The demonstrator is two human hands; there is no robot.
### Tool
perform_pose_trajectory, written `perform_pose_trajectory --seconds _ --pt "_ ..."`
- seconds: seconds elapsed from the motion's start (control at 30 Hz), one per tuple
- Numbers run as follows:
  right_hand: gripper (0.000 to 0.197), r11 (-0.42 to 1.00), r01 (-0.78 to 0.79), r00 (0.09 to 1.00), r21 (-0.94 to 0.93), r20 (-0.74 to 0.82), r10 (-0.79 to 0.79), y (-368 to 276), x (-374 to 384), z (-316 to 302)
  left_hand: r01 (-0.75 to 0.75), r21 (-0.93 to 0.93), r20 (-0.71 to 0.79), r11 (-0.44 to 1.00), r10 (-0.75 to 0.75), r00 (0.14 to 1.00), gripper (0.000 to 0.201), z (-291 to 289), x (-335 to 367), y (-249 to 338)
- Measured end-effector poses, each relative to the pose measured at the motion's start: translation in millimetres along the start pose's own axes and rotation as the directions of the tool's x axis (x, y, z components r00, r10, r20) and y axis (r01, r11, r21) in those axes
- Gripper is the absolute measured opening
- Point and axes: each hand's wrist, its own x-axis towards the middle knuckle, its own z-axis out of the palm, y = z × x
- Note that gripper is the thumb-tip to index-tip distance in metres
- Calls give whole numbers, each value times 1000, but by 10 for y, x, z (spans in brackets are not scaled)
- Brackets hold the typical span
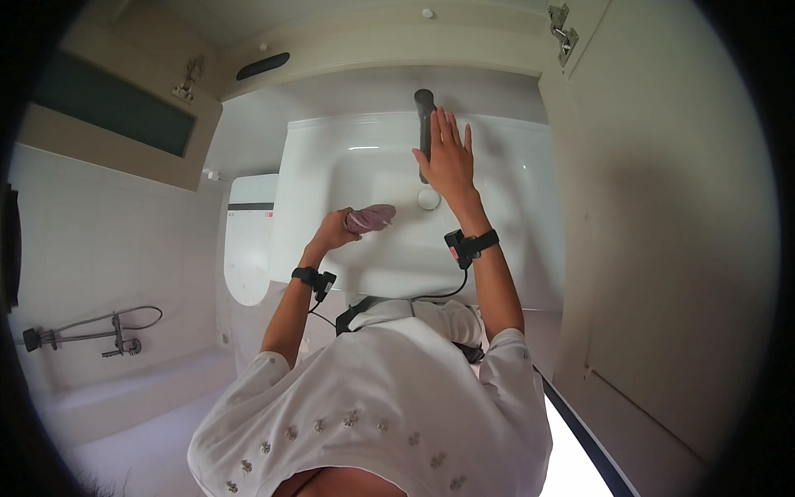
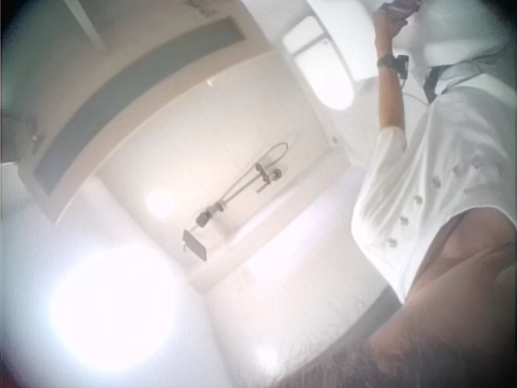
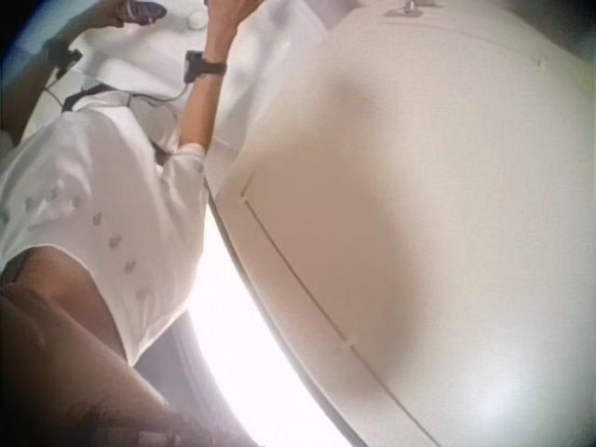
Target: The person wipes the exterior and interior surfaces of a bathroom sink and a faucet with a cloth.
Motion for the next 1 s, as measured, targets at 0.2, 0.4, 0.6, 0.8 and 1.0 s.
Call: perform_pose_trajectory --seconds 0.2,0.4,0.6,0.8,1.0 --pt "66 874 52 982 484 134 -133 -456 -229 -223 -69 15 23 998 68 997 49 -103 35 191" --pt "96 844 117 820 523 429 -379 -644 -696 376 -68 -28 128 997 71 989 62 -300 86 501" --pt "80 691 -279 776 667 580 -248 -614 -839 867 -181 -39 59 983 183 981 80 -462 112 614" --pt "43 168 -748 572 642 752 -327 -363 -839 908 -213 -122 -94 969 203 975 89 -795 -198 935" --pt "37 197 -908 190 371 782 -594 -221 -749 971 -638 552 -18 537 772 635 79 -739 -279 839"
